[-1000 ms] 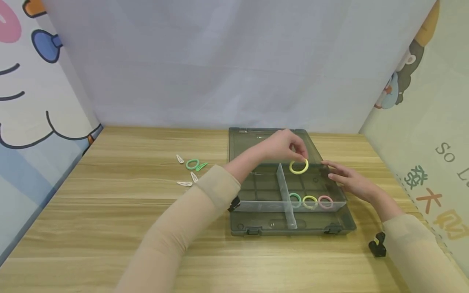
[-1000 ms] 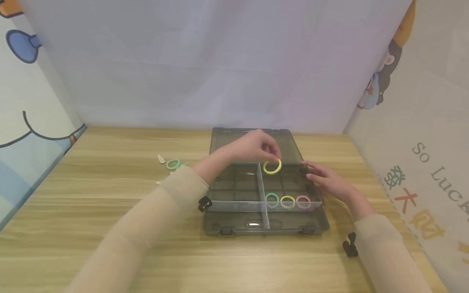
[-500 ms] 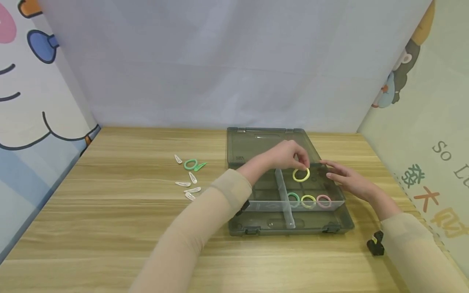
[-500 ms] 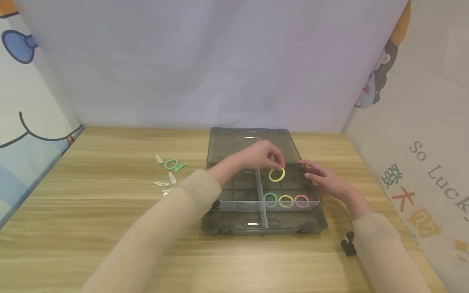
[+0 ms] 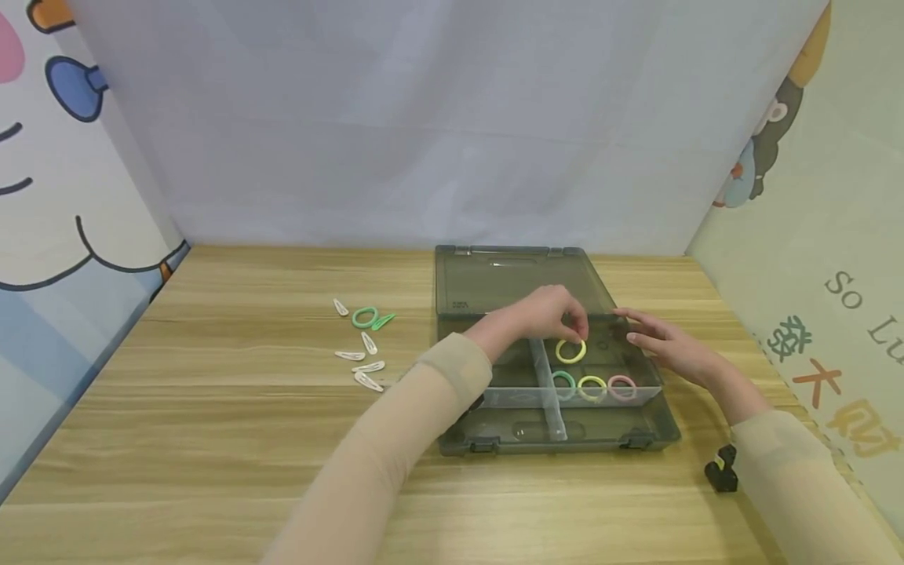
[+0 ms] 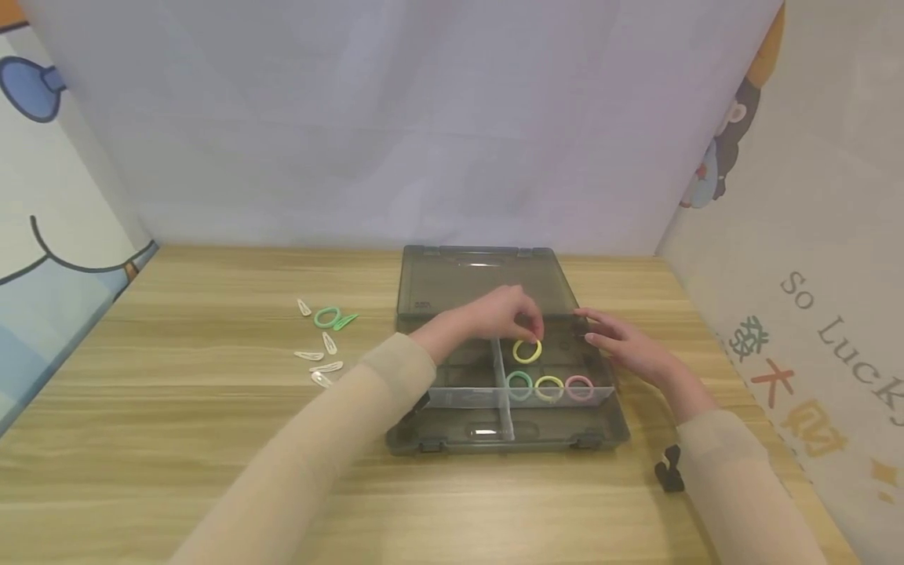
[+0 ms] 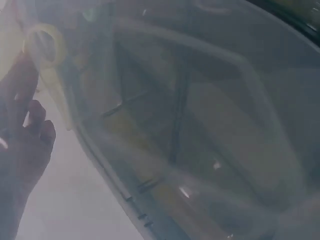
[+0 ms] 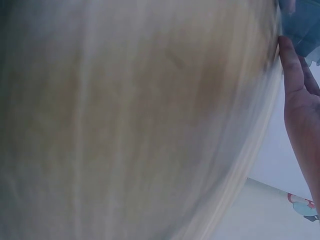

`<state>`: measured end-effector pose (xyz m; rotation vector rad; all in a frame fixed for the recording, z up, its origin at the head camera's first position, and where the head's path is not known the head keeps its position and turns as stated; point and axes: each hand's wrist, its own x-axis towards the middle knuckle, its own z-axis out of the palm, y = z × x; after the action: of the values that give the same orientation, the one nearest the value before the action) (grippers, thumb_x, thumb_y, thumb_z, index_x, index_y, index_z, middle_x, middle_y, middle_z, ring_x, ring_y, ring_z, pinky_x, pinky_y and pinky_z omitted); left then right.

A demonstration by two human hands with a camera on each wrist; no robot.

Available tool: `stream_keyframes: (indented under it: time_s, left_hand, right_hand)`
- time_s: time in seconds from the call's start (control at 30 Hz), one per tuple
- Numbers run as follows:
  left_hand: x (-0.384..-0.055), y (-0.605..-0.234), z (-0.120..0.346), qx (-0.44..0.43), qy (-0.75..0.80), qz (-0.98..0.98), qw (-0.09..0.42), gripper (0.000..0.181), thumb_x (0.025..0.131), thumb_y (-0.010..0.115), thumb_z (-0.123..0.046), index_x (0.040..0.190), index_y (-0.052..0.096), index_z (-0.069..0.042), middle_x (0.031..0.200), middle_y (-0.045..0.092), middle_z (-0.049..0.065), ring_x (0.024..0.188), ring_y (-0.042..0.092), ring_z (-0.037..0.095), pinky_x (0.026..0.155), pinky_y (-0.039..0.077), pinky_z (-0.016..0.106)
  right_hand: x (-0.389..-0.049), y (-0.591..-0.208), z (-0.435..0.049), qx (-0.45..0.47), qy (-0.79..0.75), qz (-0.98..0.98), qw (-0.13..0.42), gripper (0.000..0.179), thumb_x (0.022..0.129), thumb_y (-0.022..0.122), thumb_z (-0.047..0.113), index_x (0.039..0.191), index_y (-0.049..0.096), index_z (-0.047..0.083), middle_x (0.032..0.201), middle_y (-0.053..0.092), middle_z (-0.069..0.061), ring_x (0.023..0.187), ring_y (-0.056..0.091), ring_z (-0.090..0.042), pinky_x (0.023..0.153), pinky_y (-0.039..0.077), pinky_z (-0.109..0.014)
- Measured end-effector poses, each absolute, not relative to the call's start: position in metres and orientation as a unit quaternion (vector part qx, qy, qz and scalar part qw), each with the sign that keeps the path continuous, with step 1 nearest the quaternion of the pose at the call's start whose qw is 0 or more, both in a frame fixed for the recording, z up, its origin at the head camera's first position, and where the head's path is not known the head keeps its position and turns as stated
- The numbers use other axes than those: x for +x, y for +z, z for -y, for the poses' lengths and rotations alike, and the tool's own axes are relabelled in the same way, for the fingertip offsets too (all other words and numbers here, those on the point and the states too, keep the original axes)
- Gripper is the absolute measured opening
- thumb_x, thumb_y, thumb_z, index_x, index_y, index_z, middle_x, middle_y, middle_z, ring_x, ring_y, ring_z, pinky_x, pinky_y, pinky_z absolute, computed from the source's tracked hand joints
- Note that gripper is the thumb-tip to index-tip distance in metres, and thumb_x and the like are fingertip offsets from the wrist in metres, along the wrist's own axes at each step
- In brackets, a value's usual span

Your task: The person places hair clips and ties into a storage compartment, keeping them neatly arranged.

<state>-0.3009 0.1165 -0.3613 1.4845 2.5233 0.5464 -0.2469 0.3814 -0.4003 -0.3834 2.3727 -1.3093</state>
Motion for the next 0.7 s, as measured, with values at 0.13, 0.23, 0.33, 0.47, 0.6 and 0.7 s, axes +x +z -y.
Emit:
stream_keyframes:
  time_s: [0.13, 0.23, 0.33, 0.47, 0.6, 0.7]
  left_hand:
    - [-0.301, -0.365, -0.115, 0.503, 0.150, -0.848, 0.070, 0.009, 0.086, 0.069, -0.028, 0.090, 0.073, -0.021, 0.091, 0.069, -0.012, 0.087, 0.058, 0.003, 0.089, 0.041, 0.024]
    - [-0.300, -0.367, -0.114, 0.501, 0.128, -0.854, 0.065, 0.008, 0.085, 0.070, -0.030, 0.088, 0.073, -0.023, 0.090, 0.069, -0.014, 0.087, 0.057, 0.004, 0.090, 0.041, 0.028]
    - [-0.300, -0.370, -0.114, 0.495, 0.112, -0.859, 0.062, 0.007, 0.084, 0.071, -0.031, 0.088, 0.073, -0.025, 0.090, 0.068, -0.015, 0.089, 0.055, 0.005, 0.090, 0.039, 0.032]
    - [-0.300, -0.375, -0.114, 0.490, 0.093, -0.865, 0.058, 0.007, 0.084, 0.071, -0.031, 0.089, 0.074, -0.027, 0.092, 0.067, -0.017, 0.094, 0.051, 0.007, 0.088, 0.037, 0.032]
    - [-0.299, -0.376, -0.115, 0.485, 0.076, -0.869, 0.059, 0.006, 0.083, 0.072, -0.031, 0.088, 0.073, -0.028, 0.092, 0.067, -0.017, 0.095, 0.049, 0.009, 0.087, 0.036, 0.031]
    - [-0.298, -0.375, -0.115, 0.482, 0.072, -0.871, 0.063, 0.006, 0.084, 0.072, -0.030, 0.089, 0.073, -0.028, 0.092, 0.066, -0.017, 0.096, 0.048, 0.009, 0.087, 0.036, 0.030]
  right_hand:
    - [-0.248, -0.400, -0.381, -0.139, -0.470, -0.849, 0.200, 0.058, 0.102, 0.042, 0.032, 0.151, 0.017, 0.018, 0.157, 0.004, -0.020, 0.138, 0.009, -0.051, 0.097, 0.016, -0.074]
    - [-0.248, -0.400, -0.380, -0.138, -0.470, -0.849, 0.200, 0.058, 0.102, 0.042, 0.032, 0.151, 0.017, 0.018, 0.157, 0.004, -0.020, 0.138, 0.010, -0.051, 0.097, 0.015, -0.074]
    - [-0.247, -0.399, -0.380, -0.137, -0.470, -0.848, 0.203, 0.058, 0.102, 0.041, 0.033, 0.151, 0.016, 0.018, 0.157, 0.003, -0.019, 0.138, 0.010, -0.051, 0.097, 0.015, -0.075]
    - [-0.245, -0.398, -0.380, -0.136, -0.471, -0.847, 0.204, 0.058, 0.102, 0.041, 0.032, 0.151, 0.016, 0.017, 0.157, 0.002, -0.020, 0.138, 0.009, -0.052, 0.096, 0.014, -0.075]
    - [-0.245, -0.398, -0.379, -0.136, -0.469, -0.849, 0.201, 0.057, 0.102, 0.041, 0.032, 0.151, 0.017, 0.016, 0.157, 0.002, -0.020, 0.137, 0.009, -0.052, 0.096, 0.015, -0.075]
    - [-0.245, -0.399, -0.380, -0.136, -0.467, -0.850, 0.201, 0.058, 0.102, 0.041, 0.032, 0.151, 0.017, 0.017, 0.157, 0.003, -0.020, 0.138, 0.009, -0.052, 0.096, 0.015, -0.075]
